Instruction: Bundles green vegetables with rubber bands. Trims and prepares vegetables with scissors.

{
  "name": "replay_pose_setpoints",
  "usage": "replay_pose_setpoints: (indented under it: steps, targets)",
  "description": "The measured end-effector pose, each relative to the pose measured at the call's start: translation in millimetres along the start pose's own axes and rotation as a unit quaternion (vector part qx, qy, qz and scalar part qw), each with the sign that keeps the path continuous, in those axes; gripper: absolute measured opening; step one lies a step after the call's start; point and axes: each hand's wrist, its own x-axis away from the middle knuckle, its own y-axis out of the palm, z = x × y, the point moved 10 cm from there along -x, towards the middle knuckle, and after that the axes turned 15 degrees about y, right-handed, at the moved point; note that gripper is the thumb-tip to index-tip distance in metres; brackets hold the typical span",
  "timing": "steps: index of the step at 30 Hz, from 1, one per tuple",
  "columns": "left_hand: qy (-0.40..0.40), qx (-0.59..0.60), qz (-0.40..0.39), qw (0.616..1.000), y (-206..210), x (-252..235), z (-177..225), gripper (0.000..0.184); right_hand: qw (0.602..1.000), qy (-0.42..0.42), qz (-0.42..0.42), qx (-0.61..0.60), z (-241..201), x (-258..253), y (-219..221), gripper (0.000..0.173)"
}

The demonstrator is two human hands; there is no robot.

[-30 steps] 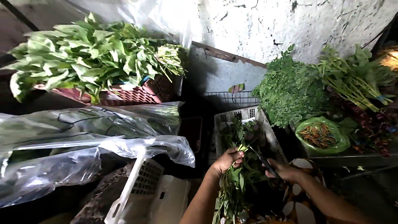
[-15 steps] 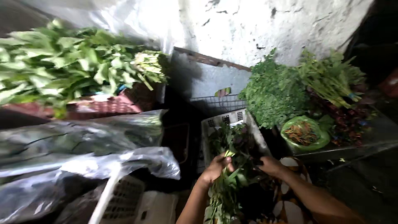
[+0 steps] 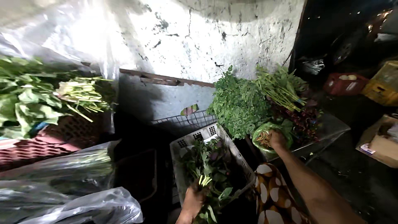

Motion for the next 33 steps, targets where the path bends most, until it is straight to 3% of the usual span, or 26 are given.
replay_pose_setpoints:
  steps: [6,11,14,16,19,22,24,29,33]
  targets:
    - [0.000,-0.018,-0.020,1.000,4.2,2.3,7.9,0.028,0.998,-0.018,-0.001,0.066,9.9,-13.8,12.5,0.042]
    - [-0.016,0.005,-0.021,1.000,-1.9,2.7,13.6,0.027,0.999,-0.009,-0.027,0.028,15.5,-15.5,14.2,0.037]
    - [0.004,0.015,-0.015,1.000,-5.0,2.2,33.0,0.042,0.993,0.012,-0.062,-0.102,15.6,-12.5,1.4,0.036]
    - [0.001,-0.009,-0.018,1.000,-7.1,0.7,41.9,0.045,0.957,0.013,-0.070,-0.280,12.3,-7.3,-13.1,0.035]
    - [0.001,-0.053,-0.024,0.998,-2.6,-2.9,42.6,0.034,0.841,0.004,-0.130,-0.526,-3.5,15.1,-25.4,0.034]
    - [0.000,-0.056,-0.033,0.998,12.1,-6.1,41.8,0.032,0.757,-0.075,-0.209,-0.614,-37.6,47.9,-35.9,0.018]
    - [0.005,-0.047,-0.040,0.998,23.3,-5.3,45.8,0.030,0.744,-0.153,-0.276,-0.590,-63.4,84.7,-35.2,0.014]
    - [0.058,-0.006,-0.076,0.995,48.9,2.7,71.9,0.022,0.746,-0.340,-0.447,-0.359,-115.8,220.9,-0.6,0.046]
    - [0.061,0.033,-0.042,0.997,40.0,9.4,69.2,0.020,0.746,-0.388,-0.457,-0.289,-131.7,264.0,19.0,0.036]
